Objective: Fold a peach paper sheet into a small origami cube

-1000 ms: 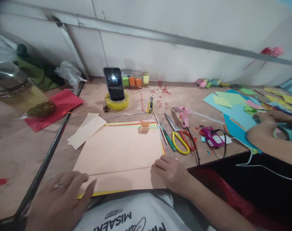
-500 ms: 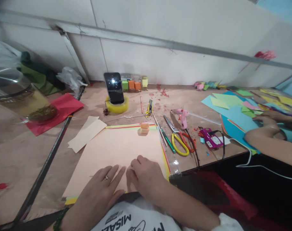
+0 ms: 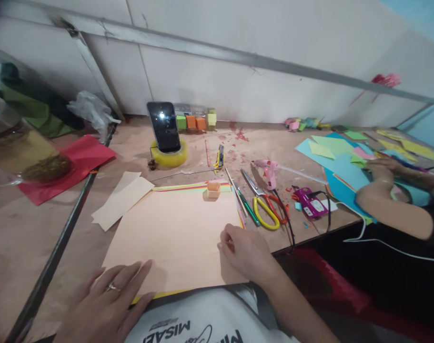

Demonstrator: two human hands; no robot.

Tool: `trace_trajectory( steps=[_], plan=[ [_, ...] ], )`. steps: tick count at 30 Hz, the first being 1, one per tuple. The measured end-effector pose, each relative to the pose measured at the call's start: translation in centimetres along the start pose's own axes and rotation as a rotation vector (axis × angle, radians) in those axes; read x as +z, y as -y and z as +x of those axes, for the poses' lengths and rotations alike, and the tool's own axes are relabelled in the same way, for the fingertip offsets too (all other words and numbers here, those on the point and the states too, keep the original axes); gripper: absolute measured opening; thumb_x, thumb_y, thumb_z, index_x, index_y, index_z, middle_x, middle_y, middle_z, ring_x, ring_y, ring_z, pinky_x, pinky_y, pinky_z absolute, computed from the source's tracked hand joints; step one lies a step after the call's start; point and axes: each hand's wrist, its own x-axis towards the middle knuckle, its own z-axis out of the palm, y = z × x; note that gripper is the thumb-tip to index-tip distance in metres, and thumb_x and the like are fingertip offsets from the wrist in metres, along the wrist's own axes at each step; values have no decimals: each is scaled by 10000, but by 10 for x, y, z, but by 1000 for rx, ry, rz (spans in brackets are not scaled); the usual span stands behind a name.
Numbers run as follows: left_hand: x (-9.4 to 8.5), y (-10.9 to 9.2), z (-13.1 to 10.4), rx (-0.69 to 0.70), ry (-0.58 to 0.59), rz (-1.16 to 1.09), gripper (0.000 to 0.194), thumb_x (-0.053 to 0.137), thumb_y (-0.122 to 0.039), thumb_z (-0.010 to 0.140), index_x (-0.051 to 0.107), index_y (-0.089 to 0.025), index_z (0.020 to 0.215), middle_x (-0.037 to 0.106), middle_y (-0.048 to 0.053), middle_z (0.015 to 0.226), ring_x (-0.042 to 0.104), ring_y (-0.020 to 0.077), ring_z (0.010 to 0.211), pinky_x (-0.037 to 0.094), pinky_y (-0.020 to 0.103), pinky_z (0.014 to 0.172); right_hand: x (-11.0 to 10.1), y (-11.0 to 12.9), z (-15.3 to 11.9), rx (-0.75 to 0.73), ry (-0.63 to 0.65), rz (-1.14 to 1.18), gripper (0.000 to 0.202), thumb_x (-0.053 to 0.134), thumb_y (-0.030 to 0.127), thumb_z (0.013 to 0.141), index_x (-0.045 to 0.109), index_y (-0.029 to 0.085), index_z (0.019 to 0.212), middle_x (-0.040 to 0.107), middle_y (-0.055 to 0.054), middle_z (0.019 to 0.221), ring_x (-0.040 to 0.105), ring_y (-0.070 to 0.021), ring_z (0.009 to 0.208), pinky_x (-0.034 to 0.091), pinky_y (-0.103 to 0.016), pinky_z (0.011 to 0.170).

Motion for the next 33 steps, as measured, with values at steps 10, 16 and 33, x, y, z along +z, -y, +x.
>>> trace_trajectory(
  steps=[10, 16, 33],
  plan=[
    [-8, 9, -15, -29, -20, 113, 326, 448, -321, 934, 654, -145, 1115, 740, 84, 944, 640, 275, 861, 392, 437, 843, 1, -45, -18, -35, -199, -66, 148, 478, 313, 860, 510, 217, 752, 553, 33, 560, 509, -146, 502, 326, -245, 515],
    [-13, -9, 19, 8, -175, 19, 273, 474, -284, 933, 659, -132, 1062, 708, 93, 892, 620, 245, 818, 401, 399, 809, 7, 1, -11, -167, -338, 38, 164, 514, 331, 889, 583, 213, 799, 617, 9, 618, 570, -138, 551, 375, -237, 556],
    [4, -9, 27, -96, -186, -204, 369, 307, -264, 1004, 669, -192, 991, 699, 28, 838, 604, 200, 800, 348, 423, 935, 12, -40, -20, -34, -53, 168, 111, 493, 246, 868, 556, 218, 781, 623, 21, 672, 568, -144, 603, 379, -246, 550]
  ],
)
